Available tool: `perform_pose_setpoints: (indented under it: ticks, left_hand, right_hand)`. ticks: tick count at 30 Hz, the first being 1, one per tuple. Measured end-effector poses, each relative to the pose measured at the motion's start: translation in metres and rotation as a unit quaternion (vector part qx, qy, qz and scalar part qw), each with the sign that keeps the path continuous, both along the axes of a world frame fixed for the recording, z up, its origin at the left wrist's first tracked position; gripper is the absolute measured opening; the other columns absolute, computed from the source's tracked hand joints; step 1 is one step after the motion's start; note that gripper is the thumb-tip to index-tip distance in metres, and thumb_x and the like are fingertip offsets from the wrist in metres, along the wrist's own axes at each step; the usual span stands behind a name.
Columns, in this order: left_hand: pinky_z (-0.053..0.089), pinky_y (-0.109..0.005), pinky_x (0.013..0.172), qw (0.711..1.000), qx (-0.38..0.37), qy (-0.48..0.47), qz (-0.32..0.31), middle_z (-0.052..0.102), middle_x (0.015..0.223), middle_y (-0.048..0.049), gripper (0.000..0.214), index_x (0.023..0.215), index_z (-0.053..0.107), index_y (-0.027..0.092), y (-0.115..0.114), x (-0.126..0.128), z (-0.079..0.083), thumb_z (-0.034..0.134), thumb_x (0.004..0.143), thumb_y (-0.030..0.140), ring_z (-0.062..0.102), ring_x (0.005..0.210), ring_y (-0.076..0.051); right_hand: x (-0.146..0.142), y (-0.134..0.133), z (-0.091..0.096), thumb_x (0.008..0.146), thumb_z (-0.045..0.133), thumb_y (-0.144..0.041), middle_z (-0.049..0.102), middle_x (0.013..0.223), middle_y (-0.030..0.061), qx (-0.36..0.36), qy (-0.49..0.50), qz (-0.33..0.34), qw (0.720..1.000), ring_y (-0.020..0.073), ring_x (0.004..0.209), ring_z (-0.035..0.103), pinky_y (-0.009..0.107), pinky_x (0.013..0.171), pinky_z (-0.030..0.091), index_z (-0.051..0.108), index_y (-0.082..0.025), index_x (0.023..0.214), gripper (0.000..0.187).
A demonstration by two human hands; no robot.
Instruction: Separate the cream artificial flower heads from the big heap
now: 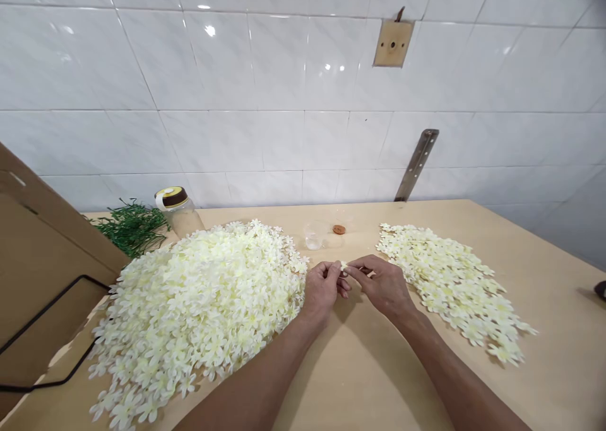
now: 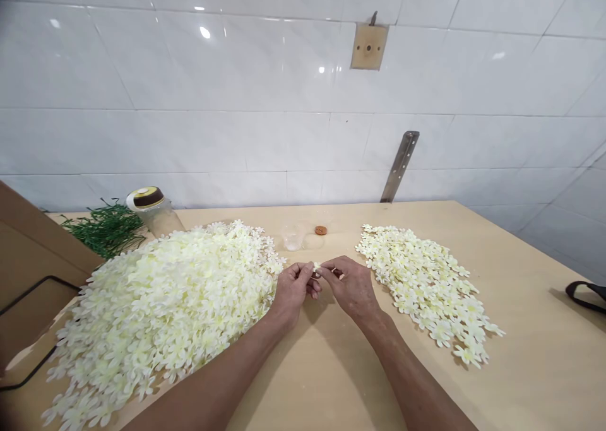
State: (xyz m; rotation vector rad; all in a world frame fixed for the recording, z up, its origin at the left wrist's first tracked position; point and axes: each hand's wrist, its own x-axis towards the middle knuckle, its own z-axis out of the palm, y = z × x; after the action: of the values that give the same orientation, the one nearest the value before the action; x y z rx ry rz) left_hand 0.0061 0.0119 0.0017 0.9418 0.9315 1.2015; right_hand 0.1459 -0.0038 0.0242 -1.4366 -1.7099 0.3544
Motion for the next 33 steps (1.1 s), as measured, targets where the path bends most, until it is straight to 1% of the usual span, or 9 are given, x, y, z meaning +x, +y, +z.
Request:
perform_pose_setpoints:
  ticks: [4, 6, 11, 17, 19, 23, 25, 28, 33]
  left_hand:
    - [0.043, -0.022, 0.043, 1.000, -0.008, -0.021, -0.012, 0.065, 0.065, -0.0032, 0.034, 0.074, 0.060, 0.014, -0.001, 0.000, 0.002, 0.068, 0.078, 0.047, 0.055, 0.045, -0.010]
    - [0.043, -0.022, 0.043, 1.000, -0.006, -0.025, -0.018, 0.066, 0.067, -0.0039, 0.035, 0.075, 0.061, 0.013, -0.001, 0.000, 0.003, 0.070, 0.076, 0.047, 0.056, 0.046, -0.010]
    - [0.043, -0.022, 0.044, 1.000, 0.013, -0.004, -0.015, 0.063, 0.057, -0.0018, 0.032, 0.074, 0.063, 0.012, -0.002, -0.001, 0.001, 0.070, 0.077, 0.044, 0.052, 0.041, -0.009]
    - [0.042, -0.021, 0.045, 1.000, 0.021, 0.014, -0.015, 0.062, 0.053, -0.0010, 0.028, 0.074, 0.064, 0.012, -0.001, -0.001, -0.002, 0.066, 0.080, 0.039, 0.052, 0.041, -0.009]
    - [0.042, -0.020, 0.045, 0.999, 0.023, 0.015, -0.018, 0.062, 0.053, -0.0012, 0.027, 0.075, 0.063, 0.012, -0.002, -0.001, -0.001, 0.065, 0.080, 0.038, 0.052, 0.041, -0.009]
    - [0.041, -0.020, 0.044, 0.999, 0.027, 0.018, -0.030, 0.062, 0.053, -0.0012, 0.026, 0.073, 0.062, 0.013, -0.002, -0.001, -0.001, 0.064, 0.081, 0.037, 0.051, 0.040, -0.008]
    - [0.041, -0.020, 0.044, 0.999, 0.025, 0.012, -0.032, 0.062, 0.052, -0.0010, 0.026, 0.073, 0.061, 0.013, -0.002, -0.001, -0.001, 0.065, 0.081, 0.037, 0.051, 0.040, -0.008]
    - [0.043, -0.021, 0.045, 0.999, 0.017, -0.010, -0.034, 0.063, 0.054, -0.0017, 0.026, 0.073, 0.059, 0.014, -0.002, -0.002, -0.001, 0.066, 0.080, 0.038, 0.053, 0.042, -0.009]
    - [0.045, -0.022, 0.046, 0.999, 0.010, -0.029, -0.022, 0.065, 0.057, -0.0035, 0.032, 0.073, 0.060, 0.014, -0.003, -0.002, 0.002, 0.071, 0.077, 0.044, 0.058, 0.047, -0.012]
  right_hand:
    - [-0.001, -0.002, 0.002, 0.088, 0.060, -0.045, 0.073, 0.081, 0.0069, 0.018, 0.012, -0.006, 1.000, 0.0207, 0.072, 0.066, 0.031, 0.063, 0.052, 0.075, -0.023, 0.078, 0.028]
    - [-0.001, -0.003, 0.003, 0.089, 0.060, -0.045, 0.073, 0.080, 0.0071, 0.026, 0.012, -0.010, 1.000, 0.0203, 0.071, 0.066, 0.030, 0.060, 0.051, 0.074, -0.023, 0.077, 0.030]
    - [-0.001, -0.003, 0.002, 0.089, 0.061, -0.043, 0.073, 0.079, 0.0056, 0.041, 0.004, -0.004, 0.999, 0.0177, 0.067, 0.065, 0.027, 0.057, 0.051, 0.074, -0.022, 0.076, 0.027]
    - [0.000, -0.002, -0.006, 0.089, 0.060, -0.043, 0.074, 0.091, 0.0071, 0.021, 0.024, 0.008, 0.999, 0.0184, 0.069, 0.066, 0.030, 0.060, 0.055, 0.075, -0.022, 0.092, 0.026]
    - [0.000, -0.002, -0.008, 0.089, 0.061, -0.044, 0.074, 0.089, 0.0061, 0.009, 0.031, 0.010, 0.999, 0.0184, 0.068, 0.066, 0.030, 0.060, 0.054, 0.075, -0.023, 0.090, 0.025]
    - [0.000, -0.004, -0.007, 0.090, 0.060, -0.042, 0.072, 0.077, 0.0027, -0.001, 0.027, 0.001, 1.000, 0.0170, 0.065, 0.065, 0.028, 0.062, 0.051, 0.072, -0.023, 0.078, 0.025]
    - [-0.002, -0.004, -0.006, 0.091, 0.058, -0.039, 0.069, 0.071, 0.0016, 0.010, -0.007, -0.008, 1.000, 0.0159, 0.063, 0.062, 0.028, 0.062, 0.048, 0.068, -0.022, 0.073, 0.027]
    - [-0.007, -0.003, -0.007, 0.094, 0.054, -0.033, 0.065, 0.068, 0.0011, 0.037, -0.051, -0.014, 0.998, 0.0149, 0.063, 0.059, 0.027, 0.062, 0.044, 0.064, -0.020, 0.072, 0.027]
    - [-0.011, -0.003, -0.009, 0.095, 0.052, -0.025, 0.066, 0.076, 0.0031, 0.080, -0.048, 0.019, 0.995, 0.0151, 0.068, 0.061, 0.027, 0.066, 0.046, 0.067, -0.020, 0.079, 0.023]
